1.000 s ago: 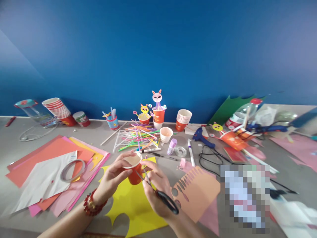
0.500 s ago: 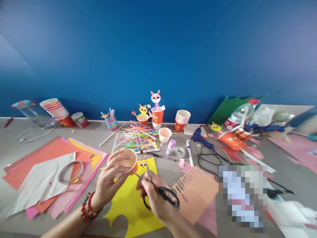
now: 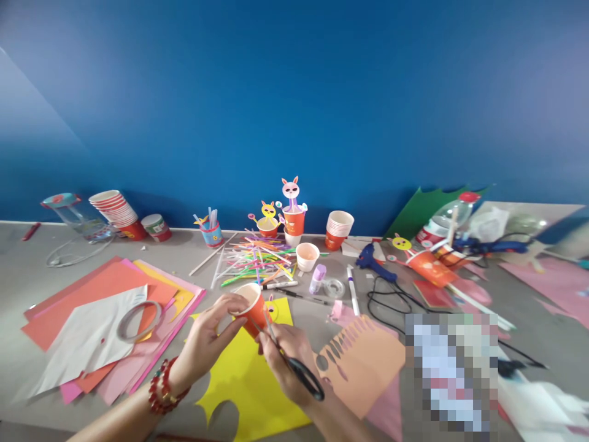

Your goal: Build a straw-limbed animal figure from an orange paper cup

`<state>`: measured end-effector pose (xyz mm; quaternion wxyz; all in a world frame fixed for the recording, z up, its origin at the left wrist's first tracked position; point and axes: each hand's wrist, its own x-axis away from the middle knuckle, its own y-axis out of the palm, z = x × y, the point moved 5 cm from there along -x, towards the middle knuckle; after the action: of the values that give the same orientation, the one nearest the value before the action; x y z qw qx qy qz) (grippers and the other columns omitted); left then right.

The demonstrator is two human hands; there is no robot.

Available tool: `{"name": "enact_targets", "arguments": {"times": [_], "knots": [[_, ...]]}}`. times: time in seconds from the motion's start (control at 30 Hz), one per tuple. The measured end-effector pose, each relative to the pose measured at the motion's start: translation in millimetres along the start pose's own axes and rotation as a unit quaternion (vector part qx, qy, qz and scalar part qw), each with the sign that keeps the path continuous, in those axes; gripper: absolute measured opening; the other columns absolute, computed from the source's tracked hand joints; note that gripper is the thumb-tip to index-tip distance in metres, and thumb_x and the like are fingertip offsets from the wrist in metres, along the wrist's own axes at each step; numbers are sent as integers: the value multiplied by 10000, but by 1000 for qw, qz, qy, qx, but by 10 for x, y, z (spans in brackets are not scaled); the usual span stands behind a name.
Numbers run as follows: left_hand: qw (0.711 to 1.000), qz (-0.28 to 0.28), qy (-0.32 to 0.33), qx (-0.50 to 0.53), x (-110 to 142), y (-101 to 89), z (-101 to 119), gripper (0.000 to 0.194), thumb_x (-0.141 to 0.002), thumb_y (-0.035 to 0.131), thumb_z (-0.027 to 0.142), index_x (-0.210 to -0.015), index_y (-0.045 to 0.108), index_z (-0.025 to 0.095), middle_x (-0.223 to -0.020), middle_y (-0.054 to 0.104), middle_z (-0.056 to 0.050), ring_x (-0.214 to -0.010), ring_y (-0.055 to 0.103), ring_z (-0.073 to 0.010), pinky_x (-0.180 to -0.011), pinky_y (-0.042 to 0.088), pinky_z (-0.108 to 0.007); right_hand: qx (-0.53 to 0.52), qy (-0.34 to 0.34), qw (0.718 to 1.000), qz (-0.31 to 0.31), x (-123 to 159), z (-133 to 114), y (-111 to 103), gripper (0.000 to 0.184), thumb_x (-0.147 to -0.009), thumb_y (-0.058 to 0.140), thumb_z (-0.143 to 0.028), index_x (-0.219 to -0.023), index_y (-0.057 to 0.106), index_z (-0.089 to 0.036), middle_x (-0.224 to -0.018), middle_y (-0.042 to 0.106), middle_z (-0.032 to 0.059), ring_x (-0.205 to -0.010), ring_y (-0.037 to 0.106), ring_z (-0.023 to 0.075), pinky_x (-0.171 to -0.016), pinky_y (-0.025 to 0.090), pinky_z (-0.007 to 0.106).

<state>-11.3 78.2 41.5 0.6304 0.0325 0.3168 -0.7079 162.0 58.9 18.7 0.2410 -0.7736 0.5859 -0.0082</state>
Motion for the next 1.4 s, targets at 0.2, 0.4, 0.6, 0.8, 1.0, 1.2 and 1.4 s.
{"name": "enact_targets", "arguments": {"times": [0.2, 0.4, 0.6, 0.8, 1.0, 1.2, 1.4], "knots": [[1000, 18, 9, -14, -7, 45, -3, 103, -914, 596, 176, -959, 681, 214, -961, 712, -82, -945, 665, -238, -844, 526, -351, -39, 8, 998, 43, 24, 29, 22, 382, -1014, 435, -416, -830, 692, -201, -691, 667, 25, -617, 627, 164, -625, 481, 278], [992, 32, 97, -70, 17, 71, 87, 220, -891, 584, 85, -1009, 684, 242, -933, 750, -63, -943, 677, -240, -891, 494, -389, -260, 102, 959, 38, 31, 155, 169, 473, -1000, 441, -524, -838, 696, -159, -651, 704, 49, -567, 629, 157, -573, 500, 268], [981, 26, 136, -133, 10, 93, 133, 263, -878, 576, 51, -1030, 653, 253, -937, 761, -50, -971, 674, -248, -951, 451, -435, -328, 115, 937, 41, 12, 160, 207, 505, -1018, 393, -520, -811, 682, -162, -619, 710, 55, -547, 646, 176, -576, 531, 304], [990, 30, 89, -109, -23, 55, 156, 151, -904, 573, 86, -944, 625, 222, -922, 722, -64, -922, 675, -218, -848, 511, -357, -16, -87, 996, 16, -77, -35, -3, 369, -1039, 391, -325, -843, 685, -217, -698, 709, 28, -656, 671, 179, -903, 538, 423], [983, 38, 124, -130, 2, 61, 197, 180, -908, 559, 54, -977, 625, 207, -926, 733, -59, -940, 674, -212, -876, 505, -368, -51, -56, 997, 10, -75, 9, 32, 391, -1040, 395, -361, -837, 691, -206, -687, 702, 32, -669, 667, 182, -851, 554, 396], [958, 33, 183, -216, 94, 102, 187, 306, -889, 554, 10, -1120, 617, 201, -1019, 759, -68, -1065, 644, -254, -1055, 371, -523, -349, 119, 930, 17, 17, 217, 252, 509, -1019, 390, -522, -853, 690, -146, -617, 707, 60, -577, 649, 181, -607, 540, 318], [975, 43, 141, -169, 36, 61, 203, 197, -888, 559, 27, -963, 612, 201, -894, 730, -48, -944, 664, -215, -936, 472, -420, -70, -57, 996, -8, -75, 48, 68, 369, -1046, 382, -346, -893, 684, -201, -710, 711, 35, -680, 677, 181, -872, 539, 414]]}}
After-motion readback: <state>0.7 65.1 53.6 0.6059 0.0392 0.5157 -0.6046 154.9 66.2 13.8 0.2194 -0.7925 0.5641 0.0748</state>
